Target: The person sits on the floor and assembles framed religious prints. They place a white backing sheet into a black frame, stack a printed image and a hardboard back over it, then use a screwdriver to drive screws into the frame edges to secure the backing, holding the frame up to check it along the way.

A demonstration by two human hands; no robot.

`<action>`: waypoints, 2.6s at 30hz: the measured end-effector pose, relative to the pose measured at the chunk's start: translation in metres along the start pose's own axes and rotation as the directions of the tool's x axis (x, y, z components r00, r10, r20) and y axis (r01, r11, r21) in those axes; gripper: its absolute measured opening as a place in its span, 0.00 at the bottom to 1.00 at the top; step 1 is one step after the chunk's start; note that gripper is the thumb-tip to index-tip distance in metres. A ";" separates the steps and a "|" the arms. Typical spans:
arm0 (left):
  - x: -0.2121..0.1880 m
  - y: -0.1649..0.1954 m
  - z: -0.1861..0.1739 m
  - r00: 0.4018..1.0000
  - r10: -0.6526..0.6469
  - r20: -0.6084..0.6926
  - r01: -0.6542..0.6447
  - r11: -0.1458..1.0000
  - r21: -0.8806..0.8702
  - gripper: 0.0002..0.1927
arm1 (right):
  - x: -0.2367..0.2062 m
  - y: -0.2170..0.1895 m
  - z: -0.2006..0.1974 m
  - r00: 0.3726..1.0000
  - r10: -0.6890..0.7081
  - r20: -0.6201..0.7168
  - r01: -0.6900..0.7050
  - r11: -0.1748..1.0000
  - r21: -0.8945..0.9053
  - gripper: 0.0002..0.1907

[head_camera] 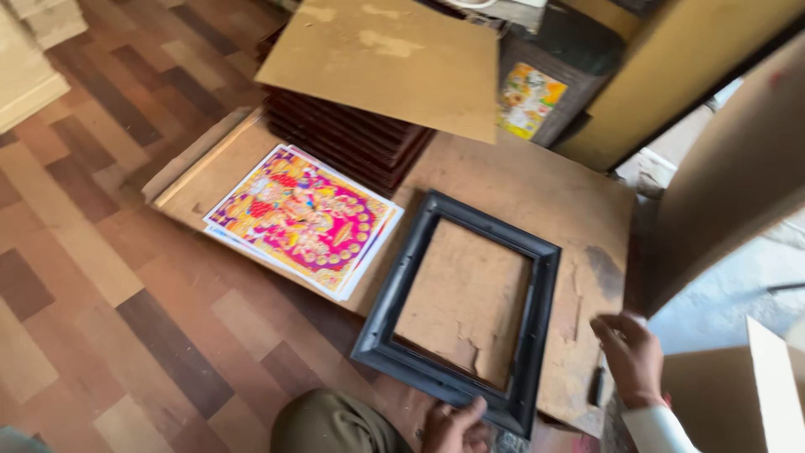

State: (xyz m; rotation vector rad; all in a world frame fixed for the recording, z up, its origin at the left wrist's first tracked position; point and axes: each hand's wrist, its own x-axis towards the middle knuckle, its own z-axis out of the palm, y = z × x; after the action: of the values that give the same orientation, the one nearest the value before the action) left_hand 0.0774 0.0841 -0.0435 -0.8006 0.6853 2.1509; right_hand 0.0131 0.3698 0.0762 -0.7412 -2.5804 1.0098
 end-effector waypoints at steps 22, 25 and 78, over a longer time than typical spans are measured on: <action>0.004 0.176 -0.004 0.890 0.374 0.260 -0.442 0.572 0.691 0.12 | -0.106 0.052 -0.069 0.824 -0.289 -0.487 0.503 0.770 0.392 0.04; 0.033 0.163 -0.014 0.636 0.649 0.418 -0.652 0.162 0.741 0.16 | -0.161 0.021 -0.029 0.752 -0.658 -0.041 0.656 0.753 -0.051 0.13; -0.396 0.218 -0.244 0.659 0.727 0.192 0.740 -0.672 0.005 0.12 | -0.206 0.054 0.213 0.612 -0.354 0.708 0.585 0.805 -0.103 0.24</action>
State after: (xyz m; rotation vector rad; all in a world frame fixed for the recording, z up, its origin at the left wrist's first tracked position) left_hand 0.2022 -0.3847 0.1251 -0.0994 -3.0835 1.2192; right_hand 0.1141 0.1728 -0.1277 0.3850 -3.3234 0.7442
